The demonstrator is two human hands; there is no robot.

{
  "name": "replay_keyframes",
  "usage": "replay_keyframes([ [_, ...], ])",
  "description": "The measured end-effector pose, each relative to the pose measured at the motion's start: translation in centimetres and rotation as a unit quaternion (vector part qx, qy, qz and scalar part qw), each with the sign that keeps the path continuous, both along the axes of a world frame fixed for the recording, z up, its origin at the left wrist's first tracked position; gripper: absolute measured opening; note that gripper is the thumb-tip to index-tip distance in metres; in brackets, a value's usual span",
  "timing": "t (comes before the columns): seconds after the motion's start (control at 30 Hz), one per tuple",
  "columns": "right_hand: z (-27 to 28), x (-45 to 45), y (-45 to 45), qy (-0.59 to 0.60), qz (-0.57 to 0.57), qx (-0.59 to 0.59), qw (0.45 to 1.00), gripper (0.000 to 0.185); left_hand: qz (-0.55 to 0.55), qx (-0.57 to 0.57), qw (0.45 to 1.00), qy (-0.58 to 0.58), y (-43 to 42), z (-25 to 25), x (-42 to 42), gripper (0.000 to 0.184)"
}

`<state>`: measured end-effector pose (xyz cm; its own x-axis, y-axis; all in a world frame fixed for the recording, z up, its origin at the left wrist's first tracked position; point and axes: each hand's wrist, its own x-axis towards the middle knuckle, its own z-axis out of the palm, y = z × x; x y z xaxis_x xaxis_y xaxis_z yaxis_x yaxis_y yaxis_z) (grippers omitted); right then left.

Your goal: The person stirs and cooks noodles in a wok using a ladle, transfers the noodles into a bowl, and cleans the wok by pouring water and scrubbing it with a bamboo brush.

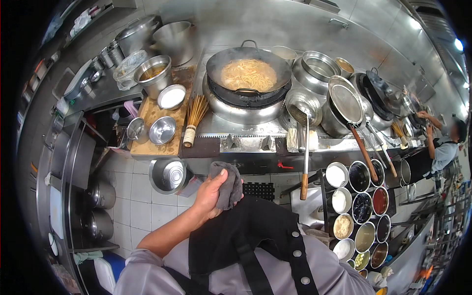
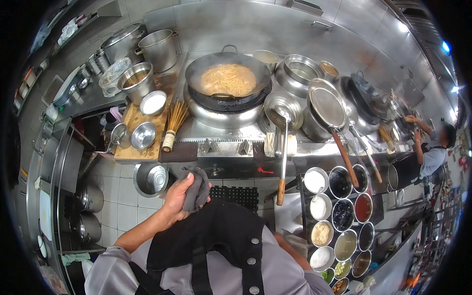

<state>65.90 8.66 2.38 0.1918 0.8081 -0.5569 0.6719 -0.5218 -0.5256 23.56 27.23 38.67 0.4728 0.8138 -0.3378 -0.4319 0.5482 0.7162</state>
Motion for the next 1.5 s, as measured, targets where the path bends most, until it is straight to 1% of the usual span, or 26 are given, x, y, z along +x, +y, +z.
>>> replay_keyframes([
  [0.5,0.73,-0.01,0.53,-0.001,-0.001,0.003,1.000,0.045,-0.001,-0.002,1.000,0.005,0.04,-0.30,-0.01,0.050],
  [1.5,0.49,-0.20,0.19,0.007,-0.005,0.011,1.000,0.045,-0.012,0.000,1.000,0.007,0.27,0.06,-0.08,0.051],
])
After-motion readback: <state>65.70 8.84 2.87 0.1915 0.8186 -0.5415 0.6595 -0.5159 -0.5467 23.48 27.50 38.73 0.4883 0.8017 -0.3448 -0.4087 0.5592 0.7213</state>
